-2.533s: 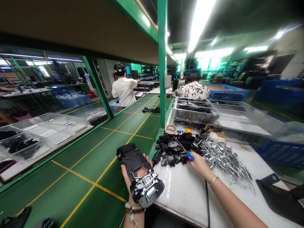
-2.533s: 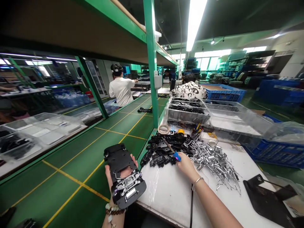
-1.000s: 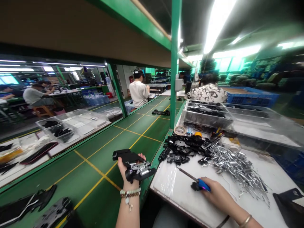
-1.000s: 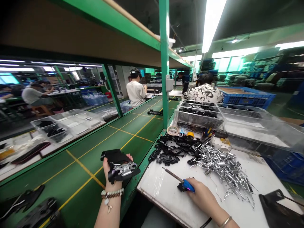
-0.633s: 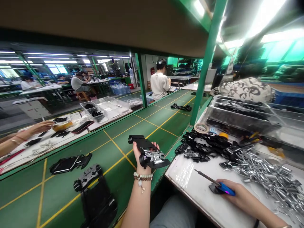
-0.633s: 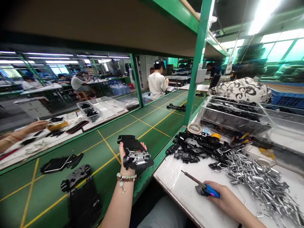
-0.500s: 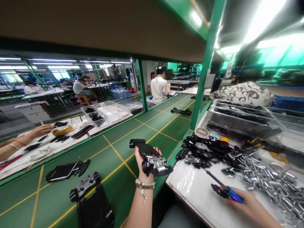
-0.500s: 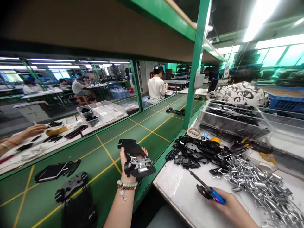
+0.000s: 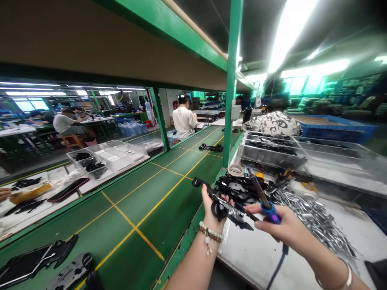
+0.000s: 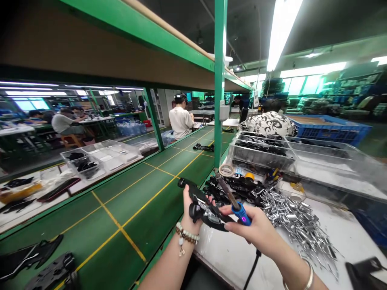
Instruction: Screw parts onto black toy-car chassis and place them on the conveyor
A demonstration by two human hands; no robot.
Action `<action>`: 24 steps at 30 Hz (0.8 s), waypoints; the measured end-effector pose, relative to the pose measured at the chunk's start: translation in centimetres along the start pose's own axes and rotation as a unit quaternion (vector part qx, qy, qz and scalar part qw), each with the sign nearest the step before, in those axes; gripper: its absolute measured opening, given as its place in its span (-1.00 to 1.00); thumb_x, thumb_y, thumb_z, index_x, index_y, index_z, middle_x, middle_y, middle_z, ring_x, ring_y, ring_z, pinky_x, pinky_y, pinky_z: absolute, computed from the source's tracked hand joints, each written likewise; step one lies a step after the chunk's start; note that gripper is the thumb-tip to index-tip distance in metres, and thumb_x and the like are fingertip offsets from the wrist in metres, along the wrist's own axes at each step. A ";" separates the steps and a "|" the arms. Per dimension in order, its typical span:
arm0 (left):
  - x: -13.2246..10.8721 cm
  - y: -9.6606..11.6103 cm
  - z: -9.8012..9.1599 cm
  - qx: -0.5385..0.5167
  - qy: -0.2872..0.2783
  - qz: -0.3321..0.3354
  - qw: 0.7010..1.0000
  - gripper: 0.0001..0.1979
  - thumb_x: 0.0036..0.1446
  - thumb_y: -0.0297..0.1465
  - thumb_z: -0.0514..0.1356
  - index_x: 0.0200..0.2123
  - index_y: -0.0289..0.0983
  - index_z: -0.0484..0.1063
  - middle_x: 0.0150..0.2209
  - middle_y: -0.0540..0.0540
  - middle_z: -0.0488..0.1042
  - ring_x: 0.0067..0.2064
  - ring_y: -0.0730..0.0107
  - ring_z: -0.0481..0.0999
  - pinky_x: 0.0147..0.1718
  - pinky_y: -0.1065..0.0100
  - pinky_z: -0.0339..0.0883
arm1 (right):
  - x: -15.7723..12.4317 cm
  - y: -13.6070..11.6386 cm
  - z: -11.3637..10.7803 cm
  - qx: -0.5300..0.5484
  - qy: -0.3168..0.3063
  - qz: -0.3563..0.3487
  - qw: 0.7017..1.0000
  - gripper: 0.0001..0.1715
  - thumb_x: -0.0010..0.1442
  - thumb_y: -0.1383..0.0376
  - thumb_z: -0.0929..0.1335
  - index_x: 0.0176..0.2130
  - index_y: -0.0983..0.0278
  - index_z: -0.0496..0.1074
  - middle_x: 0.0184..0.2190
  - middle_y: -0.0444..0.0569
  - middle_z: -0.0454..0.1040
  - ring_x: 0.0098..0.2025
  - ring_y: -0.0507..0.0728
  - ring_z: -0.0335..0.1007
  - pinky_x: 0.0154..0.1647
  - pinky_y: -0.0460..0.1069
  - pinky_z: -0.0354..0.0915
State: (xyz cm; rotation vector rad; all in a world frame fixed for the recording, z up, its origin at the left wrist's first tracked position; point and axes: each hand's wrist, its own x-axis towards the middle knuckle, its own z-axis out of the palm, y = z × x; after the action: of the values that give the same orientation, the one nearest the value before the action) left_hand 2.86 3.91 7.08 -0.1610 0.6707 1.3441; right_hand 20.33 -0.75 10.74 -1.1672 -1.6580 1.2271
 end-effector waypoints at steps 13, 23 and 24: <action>1.0 -1.6 0.5 0.009 -0.003 -0.021 1.000 -0.47 -0.16 0.13 0.17 -0.46 -0.26 0.31 -0.54 -0.06 0.32 -0.49 0.27 0.41 -0.46 0.22 0.35 | -0.3 0.2 -0.1 -0.032 -0.002 0.012 0.999 -0.58 -0.11 0.09 0.47 -0.24 0.24 0.54 -0.18 0.01 0.52 -0.58 0.00 0.29 -0.64 -0.09 0.22; 0.9 -1.9 0.6 0.004 -0.034 -0.029 0.999 -0.50 -0.08 0.09 0.14 -0.47 -0.29 0.31 -0.55 -0.03 0.34 -0.54 0.36 0.40 -0.45 0.24 0.37 | -0.6 0.1 -0.1 -0.053 -0.034 -0.034 0.997 -0.65 -0.07 0.11 0.47 -0.28 0.24 0.52 -0.12 0.03 0.48 -0.06 0.28 0.37 -0.08 0.10 0.33; 0.9 -2.0 0.6 0.003 -0.037 -0.029 0.999 -0.50 -0.07 0.08 0.14 -0.47 -0.29 0.32 -0.55 -0.02 0.34 -0.55 0.36 0.40 -0.45 0.25 0.37 | -0.6 0.2 -0.1 -0.052 -0.037 -0.034 0.997 -0.66 -0.07 0.11 0.47 -0.28 0.24 0.52 -0.12 0.02 0.48 -0.06 0.27 0.37 -0.08 0.11 0.33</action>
State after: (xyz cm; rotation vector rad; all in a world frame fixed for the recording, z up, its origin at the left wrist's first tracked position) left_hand 4.97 4.46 6.63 -0.1249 0.6041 1.2851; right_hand 20.65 -1.26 10.56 -1.1286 -1.8202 1.1664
